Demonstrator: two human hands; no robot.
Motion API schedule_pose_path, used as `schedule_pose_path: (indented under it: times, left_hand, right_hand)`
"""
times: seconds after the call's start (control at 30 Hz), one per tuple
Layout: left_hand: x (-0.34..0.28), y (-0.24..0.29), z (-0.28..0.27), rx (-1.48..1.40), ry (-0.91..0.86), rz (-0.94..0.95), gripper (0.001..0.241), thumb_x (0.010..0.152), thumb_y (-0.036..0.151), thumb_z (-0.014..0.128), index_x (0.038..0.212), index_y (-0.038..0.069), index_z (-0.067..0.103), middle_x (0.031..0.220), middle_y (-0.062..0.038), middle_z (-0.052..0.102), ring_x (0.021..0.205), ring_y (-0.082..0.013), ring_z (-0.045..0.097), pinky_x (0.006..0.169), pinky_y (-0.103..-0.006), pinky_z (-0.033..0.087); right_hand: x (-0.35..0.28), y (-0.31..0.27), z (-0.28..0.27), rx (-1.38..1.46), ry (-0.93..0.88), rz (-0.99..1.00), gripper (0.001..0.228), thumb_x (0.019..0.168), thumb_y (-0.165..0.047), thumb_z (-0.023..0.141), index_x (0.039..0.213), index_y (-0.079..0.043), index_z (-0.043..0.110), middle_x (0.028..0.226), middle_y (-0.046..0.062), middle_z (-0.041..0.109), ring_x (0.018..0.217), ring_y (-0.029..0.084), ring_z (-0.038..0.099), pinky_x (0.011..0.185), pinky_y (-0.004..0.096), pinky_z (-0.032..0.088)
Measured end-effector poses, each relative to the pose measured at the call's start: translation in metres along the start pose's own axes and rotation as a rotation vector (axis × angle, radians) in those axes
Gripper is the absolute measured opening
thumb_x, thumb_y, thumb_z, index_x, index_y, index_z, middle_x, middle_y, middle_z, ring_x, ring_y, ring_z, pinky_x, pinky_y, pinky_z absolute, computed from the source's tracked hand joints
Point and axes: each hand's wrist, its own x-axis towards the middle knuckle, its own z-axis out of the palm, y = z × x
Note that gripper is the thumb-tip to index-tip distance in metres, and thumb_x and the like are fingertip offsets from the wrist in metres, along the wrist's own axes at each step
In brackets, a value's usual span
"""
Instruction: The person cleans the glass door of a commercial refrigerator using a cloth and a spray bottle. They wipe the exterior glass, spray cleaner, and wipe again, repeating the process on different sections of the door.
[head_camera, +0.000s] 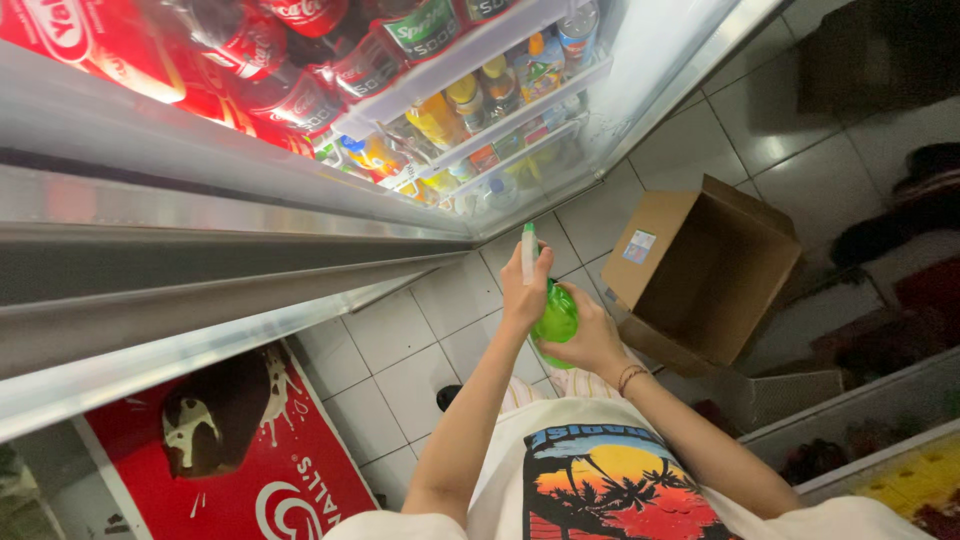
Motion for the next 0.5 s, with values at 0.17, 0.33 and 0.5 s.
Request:
schedule_pose_path:
  times: [0.17, 0.33, 0.5]
  left_hand:
    - [0.009, -0.027, 0.043, 0.067, -0.138, -0.043, 0.038, 0.098, 0.04, 0.065, 0.092, 0.002, 0.066, 0.072, -0.008, 0.068, 0.065, -0.0157, 0.061, 0.063, -0.0347, 0.049]
    - [-0.005, -0.045, 0.053, 0.094, -0.166, -0.056, 0.04, 0.098, 0.041, 0.064, 0.091, 0.002, 0.065, 0.067, -0.01, 0.063, 0.061, -0.0179, 0.056, 0.061, -0.036, 0.048]
    - [-0.019, -0.051, 0.008, 0.046, 0.02, -0.02, 0.038, 0.1, 0.037, 0.062, 0.09, 0.001, 0.065, 0.07, -0.01, 0.065, 0.065, -0.0191, 0.06, 0.062, -0.0363, 0.049]
  right_hand:
    - [-0.017, 0.023, -0.006, -0.016, 0.095, 0.154, 0.081, 0.061, -0.032, 0.09, 0.129, -0.006, 0.056, 0.113, 0.02, 0.07, 0.104, 0.038, 0.07, 0.087, 0.045, 0.056]
    - [-0.031, 0.034, -0.004, -0.026, 0.082, 0.214, 0.084, 0.06, -0.031, 0.09, 0.132, -0.007, 0.054, 0.115, 0.021, 0.069, 0.107, 0.039, 0.069, 0.089, 0.045, 0.055]
    - [-0.027, 0.021, 0.019, -0.026, -0.039, 0.162, 0.088, 0.059, -0.033, 0.089, 0.135, -0.007, 0.053, 0.117, 0.019, 0.069, 0.107, 0.036, 0.07, 0.091, 0.043, 0.056]
